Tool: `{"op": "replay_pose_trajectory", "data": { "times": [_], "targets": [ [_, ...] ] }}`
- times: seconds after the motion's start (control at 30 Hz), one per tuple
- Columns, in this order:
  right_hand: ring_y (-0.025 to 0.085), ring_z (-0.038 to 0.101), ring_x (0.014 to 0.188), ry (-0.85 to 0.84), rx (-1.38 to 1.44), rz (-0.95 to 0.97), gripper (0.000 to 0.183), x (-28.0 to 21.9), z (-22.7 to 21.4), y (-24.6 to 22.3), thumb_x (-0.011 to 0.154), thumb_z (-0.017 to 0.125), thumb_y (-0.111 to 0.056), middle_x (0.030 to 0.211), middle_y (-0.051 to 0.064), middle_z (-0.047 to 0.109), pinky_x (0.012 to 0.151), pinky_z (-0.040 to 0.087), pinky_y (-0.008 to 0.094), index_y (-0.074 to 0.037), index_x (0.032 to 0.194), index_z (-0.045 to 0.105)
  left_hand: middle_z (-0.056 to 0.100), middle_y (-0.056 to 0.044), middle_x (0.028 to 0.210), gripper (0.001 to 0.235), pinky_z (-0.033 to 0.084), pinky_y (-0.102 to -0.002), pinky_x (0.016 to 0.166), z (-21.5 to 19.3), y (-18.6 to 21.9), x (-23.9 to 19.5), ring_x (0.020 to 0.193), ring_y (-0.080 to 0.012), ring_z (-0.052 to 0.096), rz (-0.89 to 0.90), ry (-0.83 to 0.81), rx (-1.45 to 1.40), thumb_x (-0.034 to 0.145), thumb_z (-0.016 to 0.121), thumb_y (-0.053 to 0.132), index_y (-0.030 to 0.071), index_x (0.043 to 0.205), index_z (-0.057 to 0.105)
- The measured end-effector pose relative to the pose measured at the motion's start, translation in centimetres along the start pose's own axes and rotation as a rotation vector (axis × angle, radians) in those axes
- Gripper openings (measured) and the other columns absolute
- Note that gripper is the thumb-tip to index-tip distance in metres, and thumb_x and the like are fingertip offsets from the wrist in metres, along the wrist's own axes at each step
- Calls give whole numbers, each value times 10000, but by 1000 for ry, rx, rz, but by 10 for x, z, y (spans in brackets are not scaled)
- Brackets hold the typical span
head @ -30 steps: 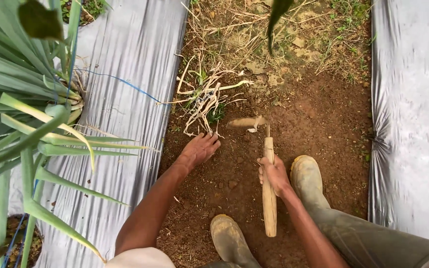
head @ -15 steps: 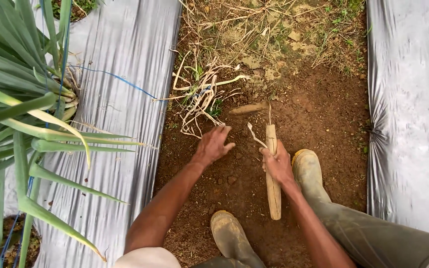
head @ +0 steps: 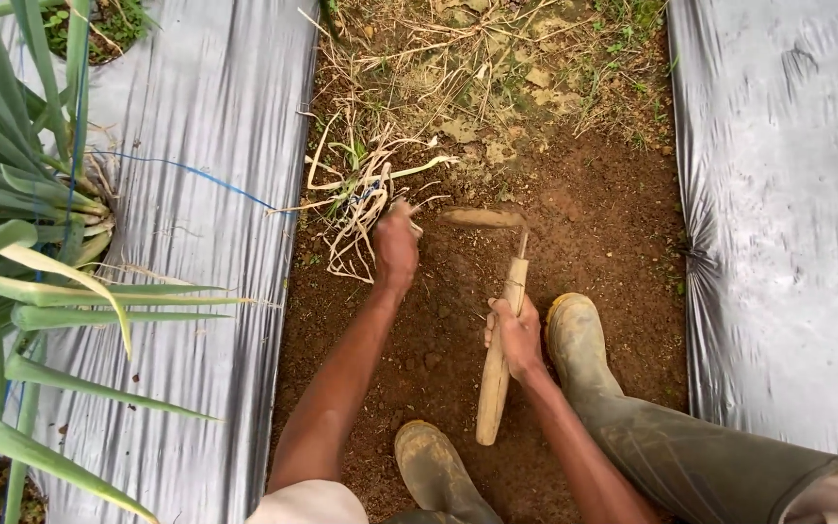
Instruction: Tying green onion plants to a support line using string and clearing soil around the base with a small hand tool.
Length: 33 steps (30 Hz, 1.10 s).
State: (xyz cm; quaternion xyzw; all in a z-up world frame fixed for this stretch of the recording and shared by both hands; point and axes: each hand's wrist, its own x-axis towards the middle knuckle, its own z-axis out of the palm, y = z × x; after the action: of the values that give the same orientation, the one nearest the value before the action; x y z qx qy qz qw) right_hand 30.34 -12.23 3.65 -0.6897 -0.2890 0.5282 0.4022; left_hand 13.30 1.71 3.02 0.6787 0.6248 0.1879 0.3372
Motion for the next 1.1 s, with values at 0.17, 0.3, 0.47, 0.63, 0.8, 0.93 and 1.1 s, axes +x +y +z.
{"op": "replay_pose_trajectory", "data": {
  "times": [0.17, 0.3, 0.47, 0.63, 0.8, 0.93, 1.1],
  "targets": [
    [173, 585, 509, 223, 218, 165, 179, 24, -10, 38, 963, 564, -214, 651, 37, 562, 449, 542, 331, -79, 1064, 504, 411, 57, 562, 347, 460, -254, 482, -74, 40, 10, 417, -120, 435, -296, 372, -729, 1054, 362, 198, 119, 812, 596],
    [171, 590, 534, 282, 233, 182, 199, 48, -13, 48, 968, 552, -228, 680, 23, 559, 470, 548, 327, -88, 1093, 487, 561, -269, 1375, 391, 601, -477, 977, -49, -13, 29, 1202, -368, 655, -98, 311, -151, 1019, 631, 82, 17, 1390, 530],
    [164, 641, 547, 566, 420, 106, 318, 103, -7, 36, 977, 617, -313, 693, 48, 600, 483, 600, 327, -73, 1112, 458, 207, -255, 1669, 725, 578, -607, 1022, -64, -10, 3, 1383, -573, 408, 245, 125, -24, 981, 548, -16, 95, 1628, 241],
    [174, 652, 518, 626, 391, 176, 323, 156, 28, 65, 948, 620, -285, 670, 54, 613, 461, 608, 350, -73, 1137, 467, 283, -255, 1633, 553, 632, -500, 966, -62, 0, -4, 1309, -493, 537, 314, 197, 31, 922, 555, -18, -55, 1464, 450],
    [192, 642, 568, 415, 336, 274, 316, 139, 63, 44, 1007, 585, -228, 719, 61, 600, 470, 604, 342, -41, 1243, 488, 409, -283, 1536, 454, 661, -478, 896, -38, -1, 14, 1247, -472, 585, 351, 219, 153, 899, 592, -39, -80, 1350, 560],
    [161, 611, 518, 489, 503, 302, 302, 142, 65, 6, 958, 610, -252, 663, 34, 574, 452, 582, 323, -60, 1169, 508, 521, -217, 1461, 398, 585, -469, 1018, -6, 8, 47, 1255, -393, 612, 344, 140, 307, 968, 561, 60, -1, 1360, 590],
    [152, 631, 528, 659, 601, 354, 415, 164, 75, 18, 969, 604, -330, 696, 22, 597, 442, 600, 308, -92, 1286, 482, 588, -120, 1392, 374, 554, -391, 1054, 40, 12, 87, 1261, -267, 636, 370, 17, 511, 1015, 533, 180, 84, 1369, 605]
  ]
}}
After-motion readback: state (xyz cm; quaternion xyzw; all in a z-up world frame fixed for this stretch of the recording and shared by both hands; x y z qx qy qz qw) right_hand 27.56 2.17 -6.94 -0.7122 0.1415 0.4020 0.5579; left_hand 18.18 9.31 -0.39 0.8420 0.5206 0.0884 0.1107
